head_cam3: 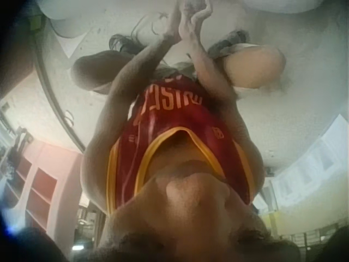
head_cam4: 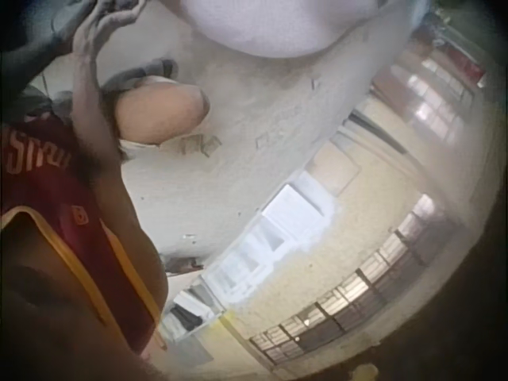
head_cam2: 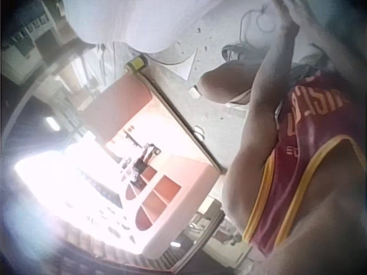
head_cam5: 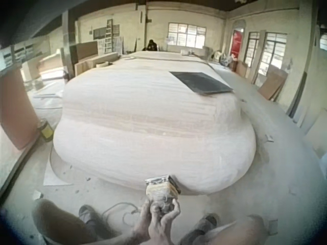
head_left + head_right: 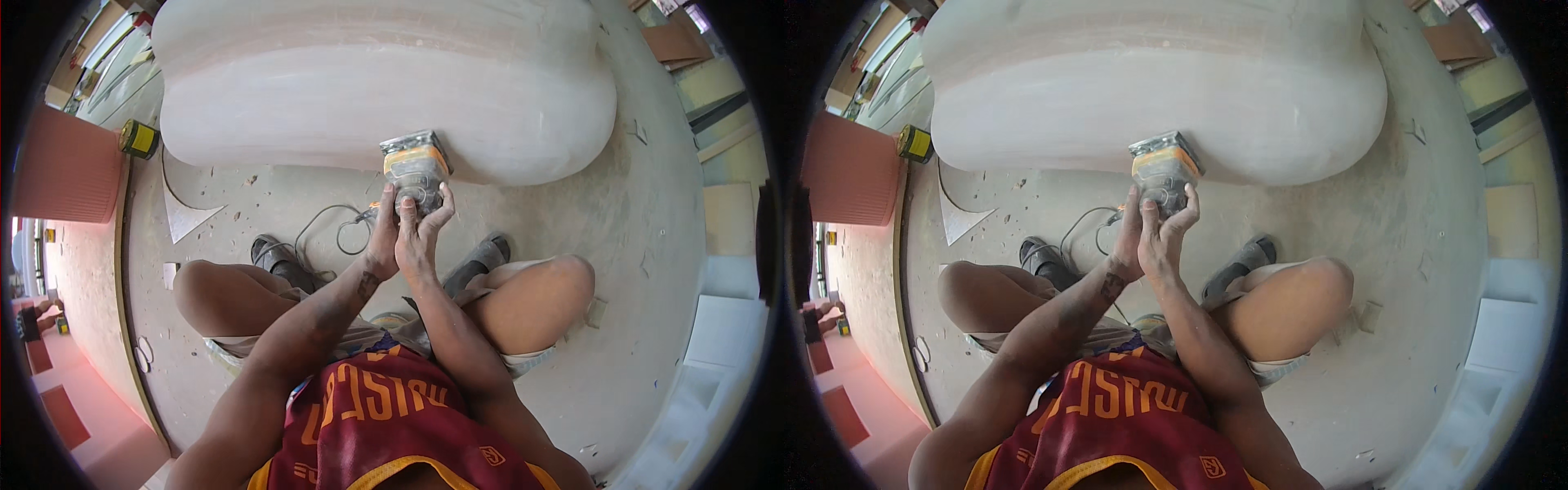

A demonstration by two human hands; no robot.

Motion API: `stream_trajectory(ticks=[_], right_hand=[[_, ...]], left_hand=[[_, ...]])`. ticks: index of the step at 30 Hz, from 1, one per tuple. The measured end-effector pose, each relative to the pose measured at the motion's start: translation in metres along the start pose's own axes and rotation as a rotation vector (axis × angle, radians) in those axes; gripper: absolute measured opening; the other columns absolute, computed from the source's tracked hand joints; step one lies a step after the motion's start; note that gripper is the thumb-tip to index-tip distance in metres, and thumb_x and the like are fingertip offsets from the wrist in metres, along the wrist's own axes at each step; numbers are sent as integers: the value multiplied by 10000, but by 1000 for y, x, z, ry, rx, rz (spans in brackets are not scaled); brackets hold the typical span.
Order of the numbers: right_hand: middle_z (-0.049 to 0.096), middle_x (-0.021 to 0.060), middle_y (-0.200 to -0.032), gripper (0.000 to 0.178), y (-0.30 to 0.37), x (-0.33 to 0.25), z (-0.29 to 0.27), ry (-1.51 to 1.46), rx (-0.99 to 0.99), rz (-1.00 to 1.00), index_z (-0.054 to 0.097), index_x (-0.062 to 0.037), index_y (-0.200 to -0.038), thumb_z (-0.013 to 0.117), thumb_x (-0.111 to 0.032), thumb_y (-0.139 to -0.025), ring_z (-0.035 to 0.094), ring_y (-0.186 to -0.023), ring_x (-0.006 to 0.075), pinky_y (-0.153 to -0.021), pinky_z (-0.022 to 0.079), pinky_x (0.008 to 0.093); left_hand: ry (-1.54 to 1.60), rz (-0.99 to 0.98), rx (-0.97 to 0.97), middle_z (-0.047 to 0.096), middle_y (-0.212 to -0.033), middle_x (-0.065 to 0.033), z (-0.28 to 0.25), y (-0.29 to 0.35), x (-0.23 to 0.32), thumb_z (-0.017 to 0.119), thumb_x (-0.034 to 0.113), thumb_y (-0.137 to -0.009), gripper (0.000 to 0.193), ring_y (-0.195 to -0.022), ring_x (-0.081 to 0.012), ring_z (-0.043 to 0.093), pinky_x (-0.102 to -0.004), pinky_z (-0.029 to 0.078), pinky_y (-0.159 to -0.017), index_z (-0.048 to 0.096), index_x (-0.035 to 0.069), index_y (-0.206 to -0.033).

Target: Using a power sander to smooth the surface of a large curved wooden structure.

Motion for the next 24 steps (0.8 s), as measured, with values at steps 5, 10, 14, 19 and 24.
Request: stream_trajectory(ticks=[5,10,14,19,24], right_hand=[[504,204,-1330,764,-6,-9,-5,-284,23,262,275,52,-1467,720,-312,-963,531,-1212,245,-997,482,372],[691,26,-1140,399,-43,-5,-51,-530,-102,804,634,-146,-1240,646,-444,-974,666,-982,191,-798,518,362],[665,87,-1226,453,-58,-2,-63,-533,-173,800,592,-94,-1318,649,-392,-983,638,-1119,249,-979,488,441],[688,60,-1140,391,-63,-16,-10,-449,-325,918,621,-110,-1251,674,-377,-971,659,-1033,222,-868,507,432],[678,64,-1166,509,-48,-19,79,-492,-451,993,608,-108,-1287,730,-435,-915,649,-1110,227,-959,507,428]], left_hand=[[-14,-3,40,678,-1131,-74,-13,-12,14,446,597,-1031,614,-1052,-197,654,-349,512,-897,556,72,-1330],[-90,51,107,692,-1096,-49,6,-31,-11,669,367,-964,406,-960,-162,674,-320,536,-826,627,70,-1239],[-119,5,122,668,-1166,-55,5,-36,-13,655,384,-976,439,-1040,-178,653,-356,527,-890,612,73,-1283],[-38,61,201,663,-1190,-70,-30,-23,18,592,310,-976,403,-1060,-189,653,-359,534,-871,620,58,-1290],[-13,227,432,698,-1062,-56,-71,4,78,557,324,-957,360,-942,-202,693,-373,573,-777,633,66,-1197]])
Point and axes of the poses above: each hand's wrist, its own y-axis away from the middle knuckle, its own z-axis out of the palm, x = y × z, the point moved 1 cm from there along -y, towards the middle knuckle
